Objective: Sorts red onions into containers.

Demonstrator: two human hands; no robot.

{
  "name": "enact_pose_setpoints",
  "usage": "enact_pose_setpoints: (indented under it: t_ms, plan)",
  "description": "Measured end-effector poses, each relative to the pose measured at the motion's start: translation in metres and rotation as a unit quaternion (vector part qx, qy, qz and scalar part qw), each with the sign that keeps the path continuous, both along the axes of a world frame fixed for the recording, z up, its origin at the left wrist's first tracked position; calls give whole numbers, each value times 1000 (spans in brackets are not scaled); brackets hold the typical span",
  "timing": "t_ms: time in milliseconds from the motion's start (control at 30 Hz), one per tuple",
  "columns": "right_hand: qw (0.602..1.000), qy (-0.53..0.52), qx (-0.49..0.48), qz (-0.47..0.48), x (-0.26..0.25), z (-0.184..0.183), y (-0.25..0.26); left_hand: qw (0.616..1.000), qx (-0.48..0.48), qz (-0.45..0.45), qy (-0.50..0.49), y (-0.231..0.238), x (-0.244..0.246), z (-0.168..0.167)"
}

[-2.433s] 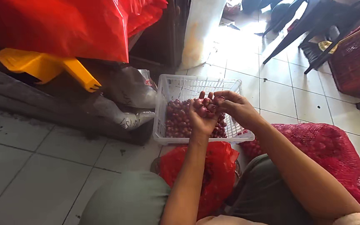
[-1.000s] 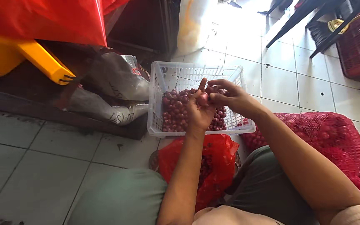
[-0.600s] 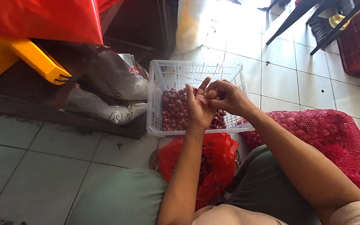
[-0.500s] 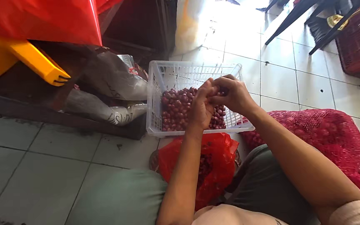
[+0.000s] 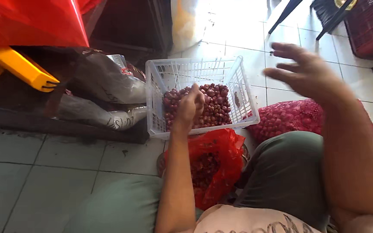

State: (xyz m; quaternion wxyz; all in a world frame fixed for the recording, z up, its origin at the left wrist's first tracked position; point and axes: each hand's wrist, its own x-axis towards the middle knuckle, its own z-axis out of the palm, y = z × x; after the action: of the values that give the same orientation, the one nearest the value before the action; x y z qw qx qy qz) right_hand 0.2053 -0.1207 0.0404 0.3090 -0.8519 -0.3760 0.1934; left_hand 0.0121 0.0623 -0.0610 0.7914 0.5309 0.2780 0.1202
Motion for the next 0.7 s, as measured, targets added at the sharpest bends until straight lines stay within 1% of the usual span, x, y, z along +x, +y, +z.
enact_pose_setpoints:
  t_ms: [33, 67, 100, 133, 167, 200, 233, 267, 300, 333, 367, 400, 433, 467, 500, 533, 567, 600, 633, 667, 700]
  plan:
    - [999, -3, -6, -38, 6, 10, -38, 994, 49, -94, 33, 1, -8, 3]
    - [997, -9, -29, -77, 15, 11, -82, 975, 98, -185, 77, -2, -13, 5]
    - [990, -25, -79, -116, 24, 1, -130, 943, 148, -270, 127, -8, -15, 1]
    - [976, -27, -147, -157, 34, -14, -179, 898, 197, -347, 183, -17, -14, -8]
    - [951, -10, -240, -195, 40, -32, -222, 843, 244, -414, 240, -28, -13, -22]
    - [909, 25, -352, -222, 43, -49, -256, 786, 270, -475, 290, -39, -13, -39]
    - [864, 58, -444, -229, 44, -67, -281, 738, 272, -516, 338, -51, -15, -58]
    - [830, 95, -499, -228, 39, -84, -295, 702, 259, -542, 383, -61, -21, -76]
    - [816, 123, -514, -235, 35, -105, -307, 676, 252, -544, 428, -72, -30, -92]
    - [817, 129, -500, -256, 32, -123, -316, 653, 250, -532, 477, -82, -40, -105]
    - [830, 115, -457, -299, 28, -135, -319, 628, 255, -518, 521, -92, -50, -114]
    - [842, 98, -392, -357, 23, -139, -316, 604, 263, -514, 550, -101, -57, -120]
    - [853, 83, -295, -422, 18, -142, -313, 580, 273, -514, 570, -110, -60, -118]
    - [855, 78, -177, -482, 14, -147, -310, 557, 284, -526, 576, -116, -60, -116]
    - [847, 85, -64, -520, 10, -154, -306, 541, 291, -542, 573, -119, -58, -116]
    - [847, 92, 25, -523, 5, -161, -302, 537, 290, -558, 563, -118, -54, -117]
    - [858, 88, 65, -502, 0, -163, -298, 544, 281, -573, 545, -114, -51, -123]
    - [876, 70, 60, -474, -2, -168, -297, 561, 269, -580, 526, -110, -48, -126]
    - [894, 34, 28, -446, -4, -176, -299, 587, 253, -573, 513, -107, -45, -126]
    - [900, 2, -14, -436, -5, -186, -301, 619, 238, -553, 504, -104, -44, -125]
    - [893, -8, -60, -446, -4, -197, -303, 647, 228, -530, 499, -103, -44, -124]
